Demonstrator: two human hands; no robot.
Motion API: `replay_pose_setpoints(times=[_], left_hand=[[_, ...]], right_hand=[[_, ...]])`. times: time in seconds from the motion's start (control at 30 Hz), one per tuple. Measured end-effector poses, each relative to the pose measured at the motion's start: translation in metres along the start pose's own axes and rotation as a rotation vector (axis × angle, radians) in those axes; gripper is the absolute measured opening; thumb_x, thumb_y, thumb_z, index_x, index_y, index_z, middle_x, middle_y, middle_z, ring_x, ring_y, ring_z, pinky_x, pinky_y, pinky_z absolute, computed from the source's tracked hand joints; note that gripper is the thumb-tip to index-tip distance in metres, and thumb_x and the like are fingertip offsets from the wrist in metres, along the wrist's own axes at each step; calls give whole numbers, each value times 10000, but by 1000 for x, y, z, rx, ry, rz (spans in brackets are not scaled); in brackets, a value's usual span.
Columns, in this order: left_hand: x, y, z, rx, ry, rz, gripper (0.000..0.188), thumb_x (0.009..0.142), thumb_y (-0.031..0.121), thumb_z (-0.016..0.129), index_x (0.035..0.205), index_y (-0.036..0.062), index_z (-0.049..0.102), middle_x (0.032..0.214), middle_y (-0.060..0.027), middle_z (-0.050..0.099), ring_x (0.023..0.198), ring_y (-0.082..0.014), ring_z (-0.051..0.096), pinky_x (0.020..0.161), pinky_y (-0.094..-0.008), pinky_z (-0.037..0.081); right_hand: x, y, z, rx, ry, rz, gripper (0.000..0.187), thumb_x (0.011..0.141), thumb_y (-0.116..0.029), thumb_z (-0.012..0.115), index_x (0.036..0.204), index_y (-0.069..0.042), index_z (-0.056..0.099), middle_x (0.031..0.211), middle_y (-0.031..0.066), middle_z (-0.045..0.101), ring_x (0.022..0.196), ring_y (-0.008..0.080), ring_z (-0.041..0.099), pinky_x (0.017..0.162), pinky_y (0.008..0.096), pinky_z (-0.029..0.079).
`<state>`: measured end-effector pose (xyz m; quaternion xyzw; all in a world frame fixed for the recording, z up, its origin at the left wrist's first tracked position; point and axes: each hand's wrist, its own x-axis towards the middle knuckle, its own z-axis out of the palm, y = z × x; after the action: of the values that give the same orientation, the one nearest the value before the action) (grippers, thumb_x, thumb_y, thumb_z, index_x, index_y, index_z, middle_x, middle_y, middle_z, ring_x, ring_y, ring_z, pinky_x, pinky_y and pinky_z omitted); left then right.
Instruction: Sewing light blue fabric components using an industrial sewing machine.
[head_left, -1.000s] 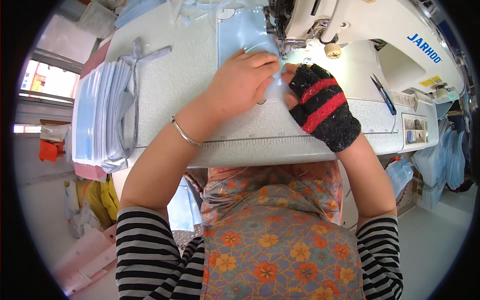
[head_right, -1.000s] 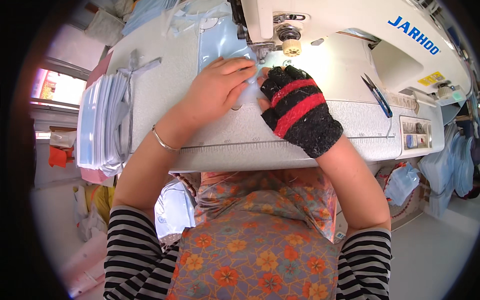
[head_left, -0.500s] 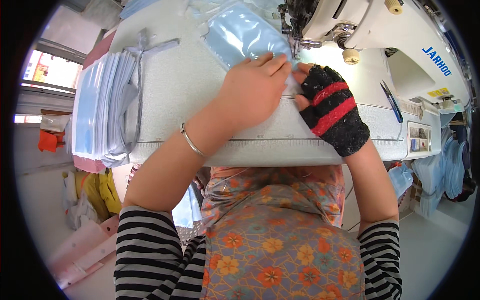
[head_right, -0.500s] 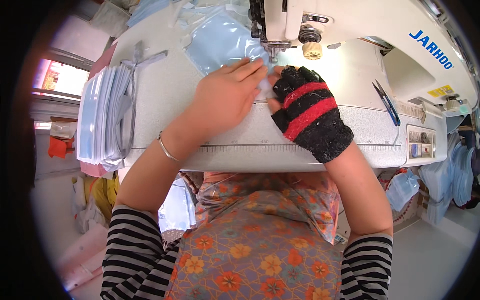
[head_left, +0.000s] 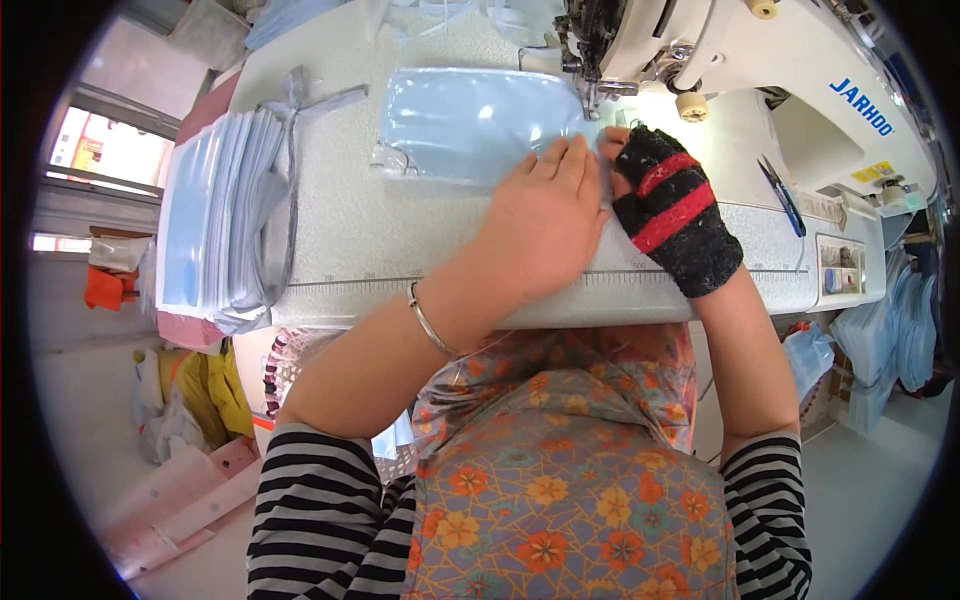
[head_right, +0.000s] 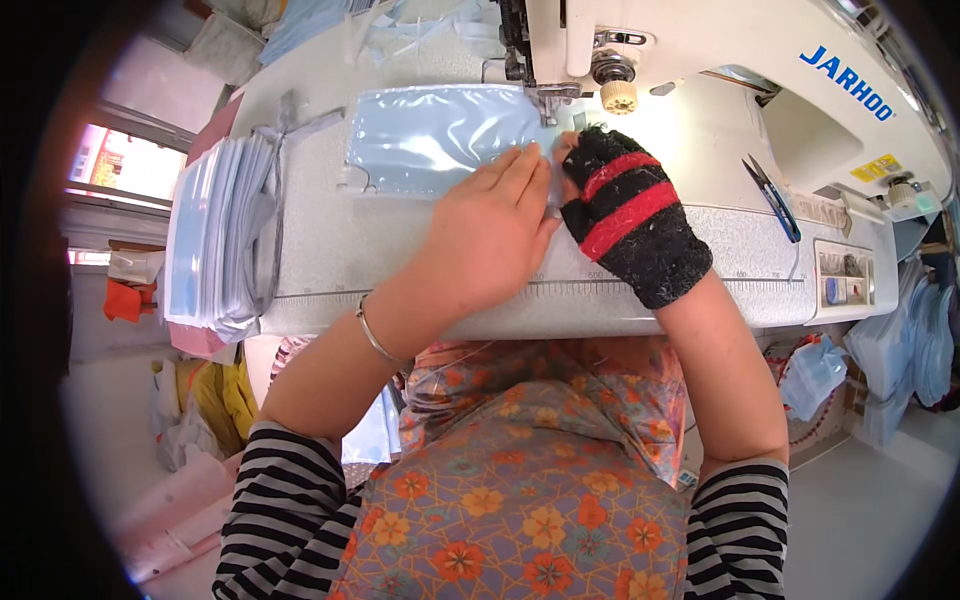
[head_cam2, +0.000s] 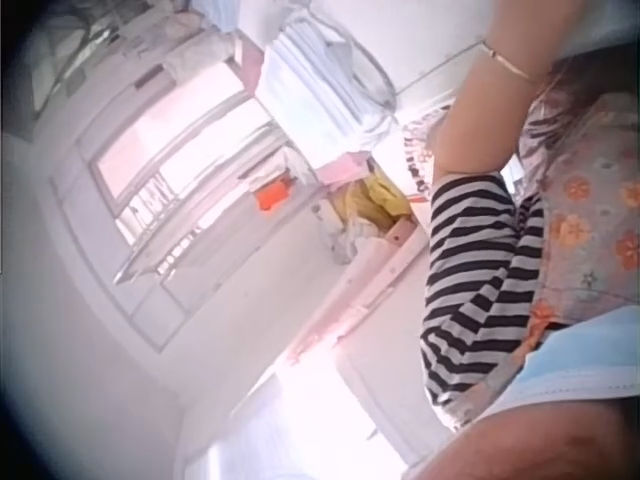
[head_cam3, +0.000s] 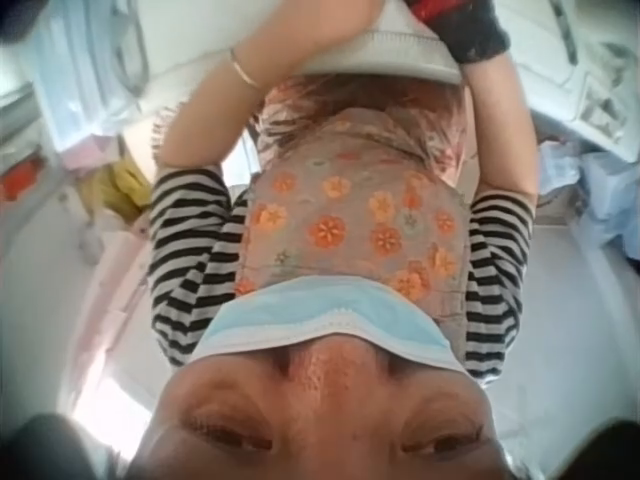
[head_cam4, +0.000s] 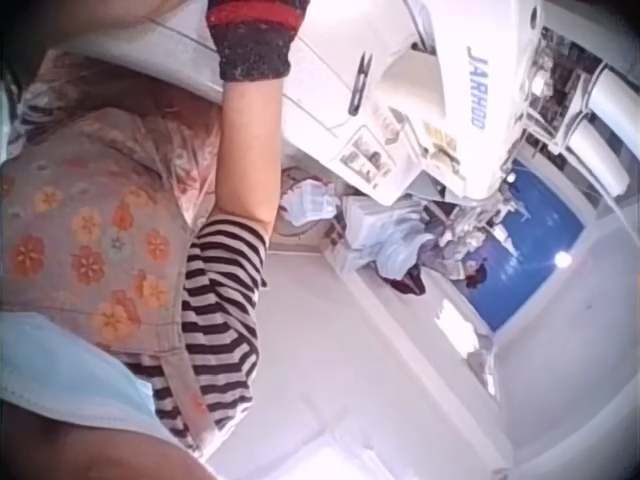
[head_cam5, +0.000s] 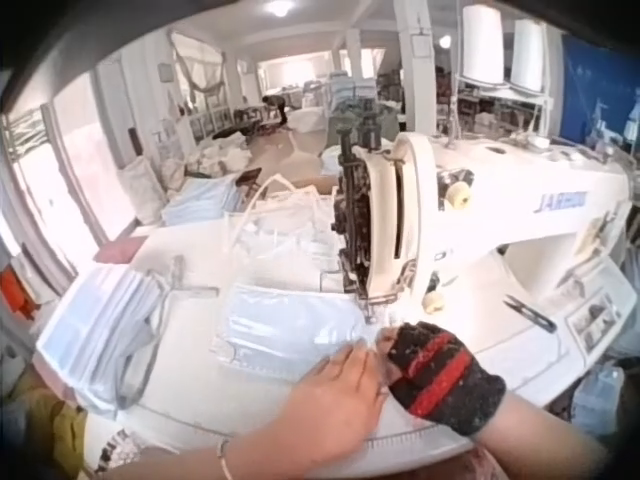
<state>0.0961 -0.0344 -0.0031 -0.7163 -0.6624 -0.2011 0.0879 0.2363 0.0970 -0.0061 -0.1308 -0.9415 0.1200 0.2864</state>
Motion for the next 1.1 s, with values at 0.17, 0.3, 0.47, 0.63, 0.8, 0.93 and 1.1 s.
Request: replay_pose_setpoints(times=[0.17,0.3,0.47,0.63,0.8,0.93,1.1], left_hand=[[6,0,-4,-91,-4,13,487,835,218,686,1188,-100,578,1229,-229,559,1147,-370,574,990,-470,473],[11,-8,-3,-157,40,47,437,812,176,704,1137,-89,582,1177,-216,562,1080,-365,588,970,-444,478],[18,-20,1,-178,55,45,376,808,136,692,1102,-72,581,1170,-213,561,1069,-372,587,946,-430,490],[28,-39,9,-230,71,23,333,814,116,669,1088,-53,583,1197,-188,564,1061,-363,592,916,-429,507],[38,-53,16,-178,96,40,305,819,99,657,1085,-38,596,1178,-170,588,1048,-349,607,906,-417,516],[40,-64,14,-212,130,36,304,812,104,659,1083,-23,606,1157,-162,609,1054,-344,610,912,-436,512],[37,-76,1,64,342,-56,276,780,105,674,1033,-3,658,1115,-138,645,1030,-314,629,893,-448,514]], right_hand=[[0,-2,-2,35,-22,27,231,863,-6,561,1074,-13,656,1119,153,673,1000,362,638,891,414,526],[-2,1,0,41,-30,76,225,860,2,557,1061,-15,656,1128,153,669,1021,355,633,897,415,522],[-1,2,2,-20,-8,34,249,855,6,566,1084,-31,657,1156,151,660,1058,347,623,920,426,515],[-2,10,12,-81,64,-44,268,854,13,575,1101,-48,659,1155,150,659,1064,347,622,929,430,512],[1,9,12,-121,66,-36,261,868,3,572,1108,-54,658,1157,150,657,1052,351,626,919,428,516],[3,12,14,-110,90,-13,195,883,-27,576,1050,-48,676,1113,146,672,996,348,641,892,428,523],[-1,23,21,-102,134,51,118,891,-64,600,955,-45,697,1031,151,693,963,338,651,876,415,529]])
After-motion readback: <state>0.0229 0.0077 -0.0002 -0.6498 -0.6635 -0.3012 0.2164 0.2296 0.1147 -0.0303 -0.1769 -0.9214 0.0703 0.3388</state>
